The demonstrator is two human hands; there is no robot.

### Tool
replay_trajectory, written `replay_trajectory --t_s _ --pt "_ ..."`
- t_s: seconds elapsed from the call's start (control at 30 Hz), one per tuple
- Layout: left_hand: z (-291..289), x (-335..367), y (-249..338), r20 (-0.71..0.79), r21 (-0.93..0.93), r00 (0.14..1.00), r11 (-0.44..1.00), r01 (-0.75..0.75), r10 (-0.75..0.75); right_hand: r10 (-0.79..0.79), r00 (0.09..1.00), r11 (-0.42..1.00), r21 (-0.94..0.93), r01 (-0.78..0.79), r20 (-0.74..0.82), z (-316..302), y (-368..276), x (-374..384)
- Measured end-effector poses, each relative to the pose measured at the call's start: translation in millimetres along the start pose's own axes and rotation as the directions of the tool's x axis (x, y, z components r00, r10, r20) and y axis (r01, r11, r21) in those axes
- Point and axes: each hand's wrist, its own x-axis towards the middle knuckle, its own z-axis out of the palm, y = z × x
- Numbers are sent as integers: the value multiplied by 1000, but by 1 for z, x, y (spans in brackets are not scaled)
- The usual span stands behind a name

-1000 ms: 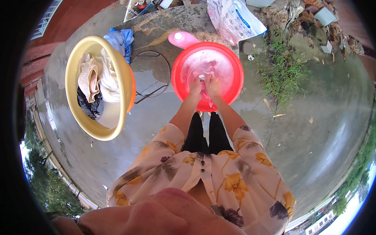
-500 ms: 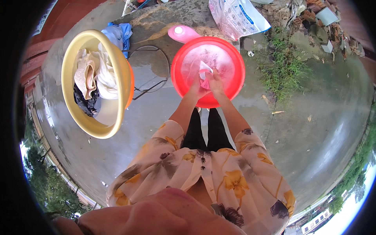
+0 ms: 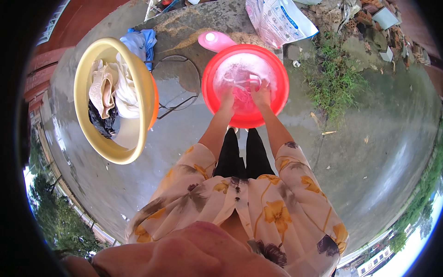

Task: The person washes clothes by hand in basins containing soap and water, scrubs the items, and then places them on hangers to dry on a line.

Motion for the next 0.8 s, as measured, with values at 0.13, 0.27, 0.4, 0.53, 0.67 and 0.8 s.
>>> replay_trajectory --t_s 0.13,0.27,0.4,0.53,0.67,0.8 --pt "-52 50 -50 70 -70 997 997 -17 22 61 891 969 -241 55 449 52 13 -5" --pt "-28 36 -32 174 -57 971 983 176 -164 294 672 691 334 -641 680 27 13 19" --pt "-27 7 -20 564 -418 826 869 265 19 160 779 537 609 -584 606 -46 -72 -29" --pt "-14 -17 -13 535 -456 831 880 133 152 -145 969 866 499 26 201 -94 -123 -50" --pt "11 -69 13 242 -319 942 936 -148 232 -107 984 967 245 69 144 -122 -144 -43" --pt "24 -89 27 107 -161 966 963 -216 234 -85 989 944 327 41 119 -122 -136 -33"
